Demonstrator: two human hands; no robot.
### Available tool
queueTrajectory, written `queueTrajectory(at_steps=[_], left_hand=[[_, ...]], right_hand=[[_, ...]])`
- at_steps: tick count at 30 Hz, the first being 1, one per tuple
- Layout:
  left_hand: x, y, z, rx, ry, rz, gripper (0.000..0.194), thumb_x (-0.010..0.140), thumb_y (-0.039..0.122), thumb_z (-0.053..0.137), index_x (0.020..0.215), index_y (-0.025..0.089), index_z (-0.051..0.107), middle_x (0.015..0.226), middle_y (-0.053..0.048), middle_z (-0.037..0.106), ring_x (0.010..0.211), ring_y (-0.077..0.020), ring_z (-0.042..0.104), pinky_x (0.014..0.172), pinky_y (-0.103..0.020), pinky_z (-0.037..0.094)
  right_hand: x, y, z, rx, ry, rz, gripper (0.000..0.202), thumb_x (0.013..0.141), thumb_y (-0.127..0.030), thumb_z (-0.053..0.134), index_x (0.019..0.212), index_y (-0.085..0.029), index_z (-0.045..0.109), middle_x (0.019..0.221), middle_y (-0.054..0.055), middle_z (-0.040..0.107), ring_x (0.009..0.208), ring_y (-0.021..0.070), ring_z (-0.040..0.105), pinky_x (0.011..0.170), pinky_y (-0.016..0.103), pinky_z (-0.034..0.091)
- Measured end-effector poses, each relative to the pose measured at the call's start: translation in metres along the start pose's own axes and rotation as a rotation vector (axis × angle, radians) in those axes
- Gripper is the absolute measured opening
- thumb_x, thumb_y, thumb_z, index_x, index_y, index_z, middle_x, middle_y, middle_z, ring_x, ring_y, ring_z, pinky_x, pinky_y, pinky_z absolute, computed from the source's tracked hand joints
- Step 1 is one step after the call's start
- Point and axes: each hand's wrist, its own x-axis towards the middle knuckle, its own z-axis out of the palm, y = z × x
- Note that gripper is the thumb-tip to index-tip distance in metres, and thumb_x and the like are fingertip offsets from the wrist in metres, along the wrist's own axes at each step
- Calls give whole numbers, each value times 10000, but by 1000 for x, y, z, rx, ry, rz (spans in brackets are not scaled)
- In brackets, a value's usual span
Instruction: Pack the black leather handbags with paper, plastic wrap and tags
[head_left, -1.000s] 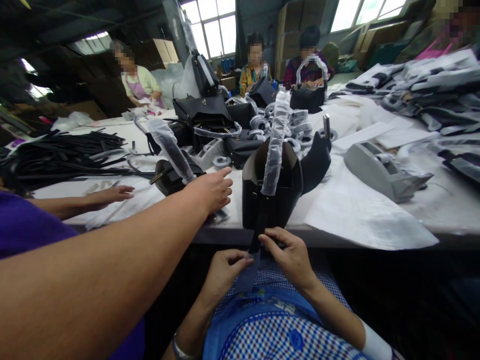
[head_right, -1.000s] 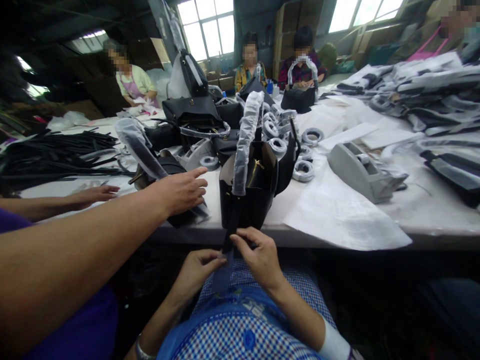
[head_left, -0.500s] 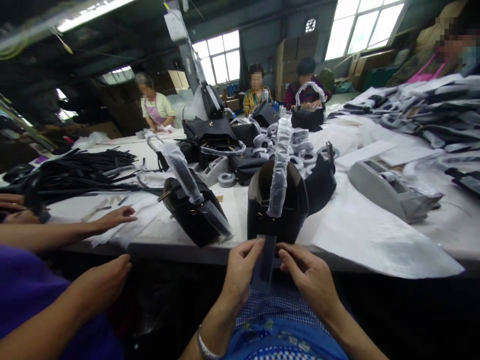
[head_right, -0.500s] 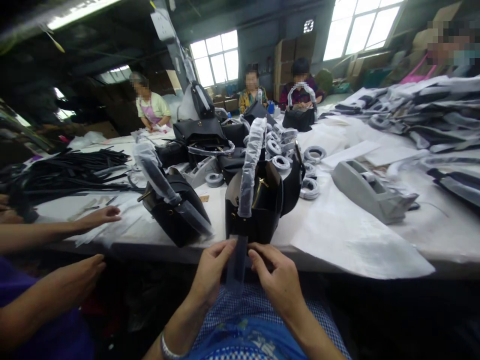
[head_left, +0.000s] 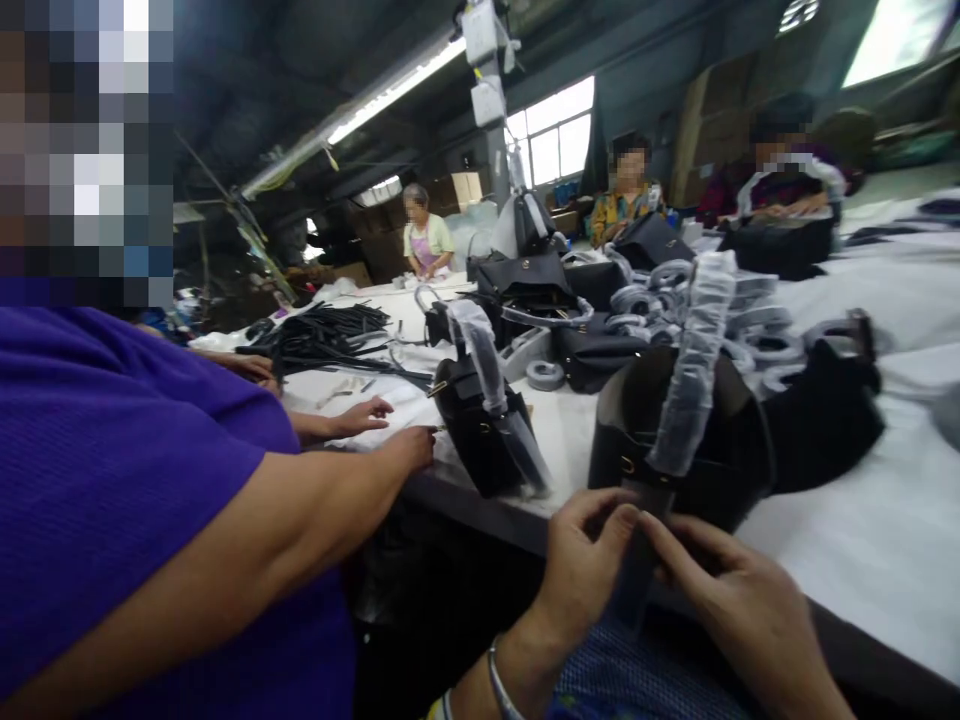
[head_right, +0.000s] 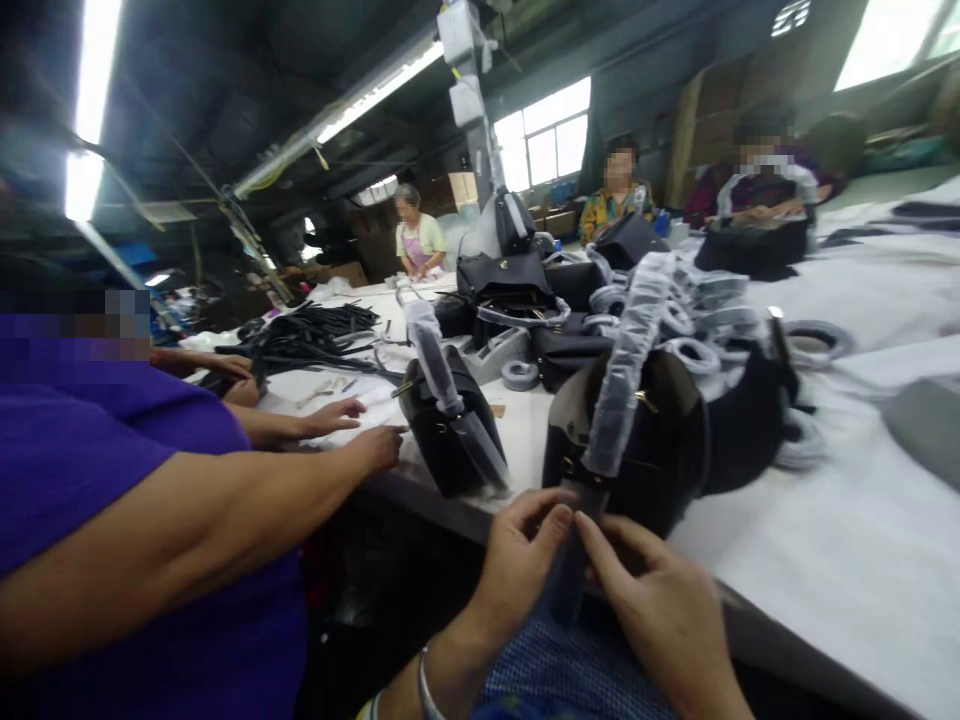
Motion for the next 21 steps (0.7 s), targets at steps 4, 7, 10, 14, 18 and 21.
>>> queueTrajectory(at_steps=[4,7,10,14,18,21], left_hand=[[-16,-15,-6,-73,-45,-128,368,852,459,695,1069,163,672,1030,-91,725,961,-224,672,857,-308,523],[-22,-23,-7,-70,-24,-181,350,852,457,696,1038,162,674,993,-71,721,934,-209,671,850,-290,519],[-24,-24,-5,-75,3,-192,333,866,448,680,1024,155,683,963,-69,721,903,-207,672,826,-290,525],[-23,-23,-3,-17,42,-108,272,875,416,675,977,166,703,920,-49,717,867,-190,665,803,-272,522],[-22,-21,-4,132,102,70,180,875,357,683,933,193,731,922,-44,703,879,-186,658,818,-268,522],[-22,-19,-9,295,96,276,133,894,276,660,973,231,757,930,-48,710,880,-188,664,834,-279,531]], right_hand=[[-4,-10,4,54,-110,91,366,838,-556,640,793,-214,762,641,31,720,531,209,679,493,262,516],[-5,-10,6,89,-103,105,343,858,-519,649,785,-199,748,628,26,702,524,190,656,507,258,501],[-6,-9,6,115,-112,116,322,866,-498,658,796,-195,743,625,17,693,529,177,648,518,249,494],[-6,-8,3,45,-105,50,319,889,-484,632,798,-198,741,688,26,714,584,181,656,546,255,491],[-5,-11,2,-83,-56,-86,327,926,-435,587,745,-200,724,718,30,712,623,175,637,604,266,477],[-3,-13,4,-76,-47,-80,337,929,-421,579,715,-198,714,685,19,693,606,161,616,594,257,458]])
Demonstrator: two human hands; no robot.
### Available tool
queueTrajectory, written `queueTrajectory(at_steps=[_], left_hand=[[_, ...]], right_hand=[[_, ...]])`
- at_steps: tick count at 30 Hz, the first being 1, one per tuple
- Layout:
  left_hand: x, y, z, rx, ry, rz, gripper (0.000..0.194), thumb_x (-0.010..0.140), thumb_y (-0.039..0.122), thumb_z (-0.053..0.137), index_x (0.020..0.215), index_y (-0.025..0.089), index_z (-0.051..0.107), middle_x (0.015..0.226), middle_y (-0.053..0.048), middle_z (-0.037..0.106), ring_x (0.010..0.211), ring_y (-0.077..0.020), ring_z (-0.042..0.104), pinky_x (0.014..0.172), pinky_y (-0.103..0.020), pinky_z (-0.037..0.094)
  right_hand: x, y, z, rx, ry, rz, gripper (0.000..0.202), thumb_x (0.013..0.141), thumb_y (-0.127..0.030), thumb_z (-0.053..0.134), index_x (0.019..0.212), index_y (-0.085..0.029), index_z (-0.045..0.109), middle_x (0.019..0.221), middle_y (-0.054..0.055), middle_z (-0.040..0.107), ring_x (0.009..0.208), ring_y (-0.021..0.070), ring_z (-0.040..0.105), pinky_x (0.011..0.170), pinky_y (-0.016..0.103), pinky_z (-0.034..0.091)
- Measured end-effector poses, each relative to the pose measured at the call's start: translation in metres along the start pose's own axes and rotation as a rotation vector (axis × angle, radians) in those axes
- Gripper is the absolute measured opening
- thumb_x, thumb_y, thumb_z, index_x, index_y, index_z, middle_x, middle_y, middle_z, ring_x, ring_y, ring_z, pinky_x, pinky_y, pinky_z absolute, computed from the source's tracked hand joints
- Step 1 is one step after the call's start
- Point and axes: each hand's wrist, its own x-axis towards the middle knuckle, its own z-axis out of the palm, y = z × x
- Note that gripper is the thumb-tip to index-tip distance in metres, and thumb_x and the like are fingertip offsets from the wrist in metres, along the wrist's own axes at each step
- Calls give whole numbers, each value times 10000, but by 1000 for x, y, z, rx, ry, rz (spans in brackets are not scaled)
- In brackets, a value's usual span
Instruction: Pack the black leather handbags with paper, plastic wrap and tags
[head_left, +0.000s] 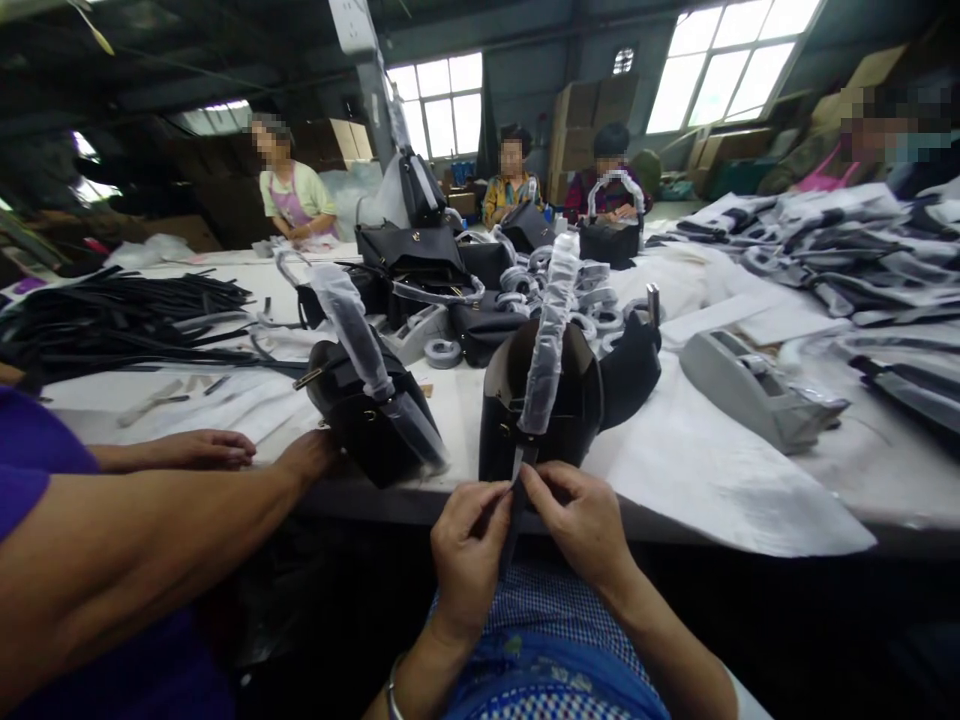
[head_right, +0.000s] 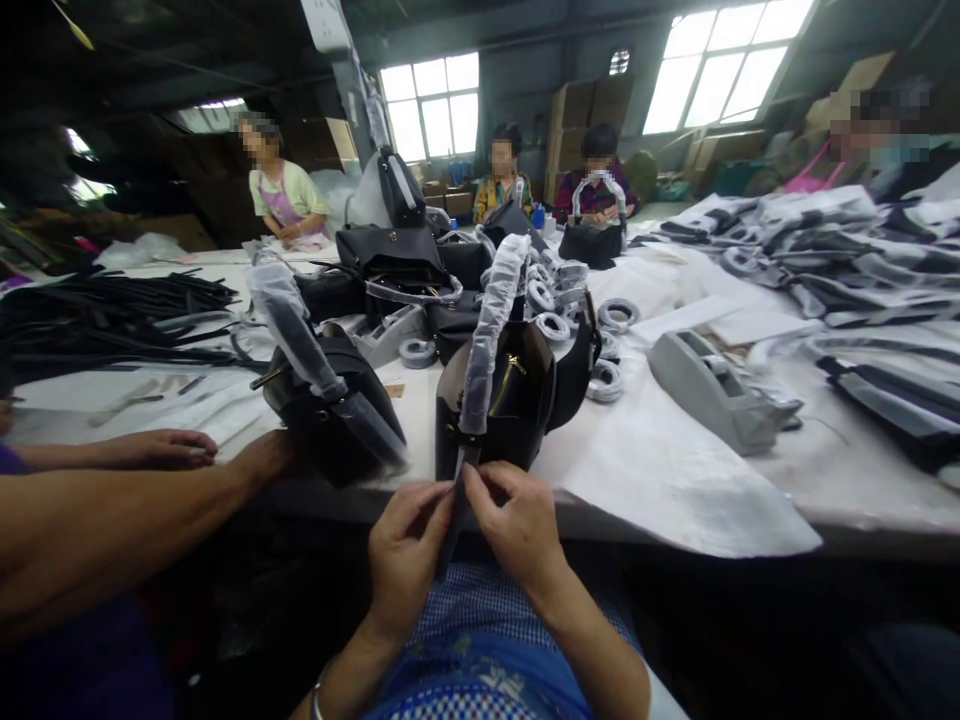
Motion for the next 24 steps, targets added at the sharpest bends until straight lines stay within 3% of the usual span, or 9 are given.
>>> queueTrajectory(at_steps=[5,7,11,15,18,19,22,24], left_hand=[[1,-3,-11,190,-102,304,297,917,151,589,1158,251,729,947,-71,732,891,-192,696,836,-261,555],[2,-7,-13,257,-134,368,332,924,134,574,1212,240,701,967,-84,733,906,-198,702,834,-261,563],[0,-13,-9,373,-91,573,385,917,64,568,1271,192,650,968,-89,717,894,-179,695,806,-253,575],[-13,-17,-10,357,-134,634,492,896,15,581,1364,162,556,1037,-106,699,952,-167,686,839,-244,577],[-27,-12,-23,233,-253,566,493,905,56,589,1376,191,541,1029,-79,708,905,-148,695,798,-213,580],[-29,-9,-28,208,-236,507,445,911,71,584,1334,210,579,1000,-60,712,872,-140,695,777,-206,577],[-21,4,-38,190,-21,170,232,934,160,575,1120,236,689,930,-28,708,810,-136,685,740,-209,560],[-6,10,-35,92,-17,-106,168,946,286,580,1050,212,689,924,-38,708,807,-149,685,737,-225,557]], right_hand=[[1,-2,1,210,-110,173,449,932,-505,552,635,-184,653,511,-5,601,473,132,562,517,232,439],[1,-3,1,225,-137,157,453,931,-521,550,652,-181,653,534,0,618,493,134,578,544,230,453],[-1,-3,2,49,-69,87,392,884,-493,632,653,-179,666,568,4,619,520,133,552,515,234,402],[2,0,3,201,-141,197,415,911,-493,604,641,-180,647,501,-16,587,472,119,543,501,219,409],[4,3,0,310,-186,279,430,904,-505,617,630,-175,634,500,-14,597,474,114,556,520,211,428],[5,4,-1,329,-201,290,430,903,-503,621,628,-172,633,497,-14,596,472,111,553,521,209,425],[7,4,-2,369,-238,287,429,904,-489,627,623,-165,636,485,-15,587,461,102,537,511,206,410],[7,5,0,380,-238,270,420,902,-476,635,625,-161,642,499,-12,591,465,101,542,507,204,412]])
